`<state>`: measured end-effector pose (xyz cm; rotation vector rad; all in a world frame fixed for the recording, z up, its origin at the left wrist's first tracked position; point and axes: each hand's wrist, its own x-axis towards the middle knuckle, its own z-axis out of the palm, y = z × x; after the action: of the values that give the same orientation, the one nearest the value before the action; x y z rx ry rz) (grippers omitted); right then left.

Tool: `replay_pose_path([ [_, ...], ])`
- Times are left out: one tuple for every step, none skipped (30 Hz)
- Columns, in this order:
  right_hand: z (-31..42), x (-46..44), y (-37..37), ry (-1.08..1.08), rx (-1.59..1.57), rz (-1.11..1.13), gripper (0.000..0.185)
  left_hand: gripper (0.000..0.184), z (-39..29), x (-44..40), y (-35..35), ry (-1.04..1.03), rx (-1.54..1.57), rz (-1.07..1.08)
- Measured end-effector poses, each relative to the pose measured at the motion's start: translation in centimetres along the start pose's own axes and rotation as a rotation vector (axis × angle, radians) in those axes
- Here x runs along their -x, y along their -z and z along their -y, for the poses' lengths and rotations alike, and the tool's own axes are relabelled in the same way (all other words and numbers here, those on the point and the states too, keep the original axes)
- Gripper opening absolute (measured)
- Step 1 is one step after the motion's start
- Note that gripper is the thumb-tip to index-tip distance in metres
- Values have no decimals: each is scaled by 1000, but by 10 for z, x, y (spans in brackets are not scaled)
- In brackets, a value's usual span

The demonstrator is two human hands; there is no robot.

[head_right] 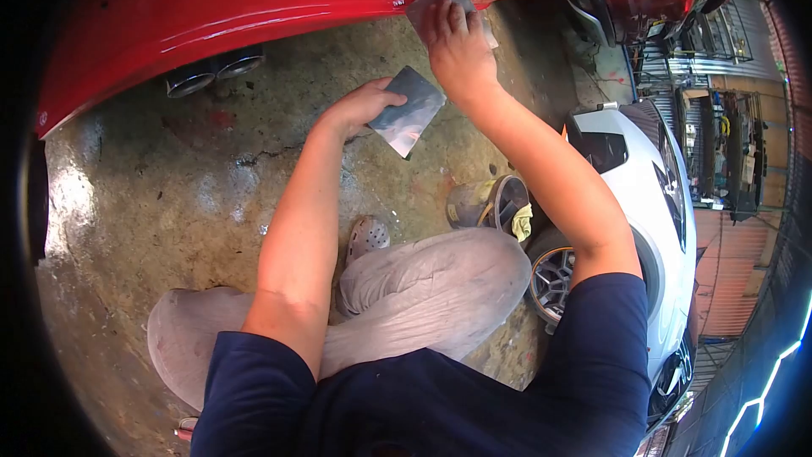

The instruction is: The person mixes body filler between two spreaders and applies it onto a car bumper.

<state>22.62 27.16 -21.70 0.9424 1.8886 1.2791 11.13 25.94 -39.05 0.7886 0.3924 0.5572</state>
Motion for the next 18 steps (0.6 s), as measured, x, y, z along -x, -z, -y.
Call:
replay_pose_path([
  [0, 1, 6, -13, 8, -8, 57, 42, 0, -2, 2, 13, -10, 18],
  [-3, 2, 13, -23, 16, -16, 58, 44, 1, -4, 3, 26, -18, 35],
  [-5, 0, 19, -33, 24, -23, 58, 44, 0, -3, 3, 33, -16, 25],
  [-8, -3, 22, -51, 22, -36, 58, 44, -1, -1, 2, 40, -13, 16],
  [-11, -5, 23, -70, 20, -49, 58, 44, -1, 1, 1, 47, -12, 8],
  [-12, -7, 21, -89, 19, -60, 58, 43, 1, 1, 1, 38, -17, 5],
  [-13, -8, 18, -103, 24, -63, 57, 43, 3, 0, 0, 28, -22, 4],
  [-15, -11, 14, -115, 30, -68, 57, 43, 4, -1, 1, 18, -27, 1],
  [-15, -14, 10, -126, 35, -73, 56, 43, 4, -1, 1, 21, -19, 11],
  [-13, -14, 6, -131, 37, -69, 55, 43, 5, -1, 1, 26, -12, 20],
  [-9, -15, -1, -136, 39, -66, 55, 43, 5, -1, 2, 31, -5, 29],
  [-6, -16, -3, -140, 40, -64, 54, 43, 5, -1, 3, 42, -2, 21],
  [-3, -17, -5, -142, 44, -50, 54, 43, 5, -1, 3, 54, 1, 13],
  [-1, -17, -6, -144, 48, -35, 55, 43, 6, -1, 3, 66, 3, 5],
  [2, -17, -7, -146, 52, -20, 55, 43, 7, -1, 3, 64, 7, 6],
  [5, -17, -8, -146, 40, -1, 56, 43, 8, 0, 4, 62, 10, 8],
  [8, -18, -9, -144, 28, 17, 56, 43, 8, 0, 4, 59, 14, 9],
  [11, -18, -10, -143, 17, 35, 57, 43, 11, -1, 6, 69, 13, 6],
])
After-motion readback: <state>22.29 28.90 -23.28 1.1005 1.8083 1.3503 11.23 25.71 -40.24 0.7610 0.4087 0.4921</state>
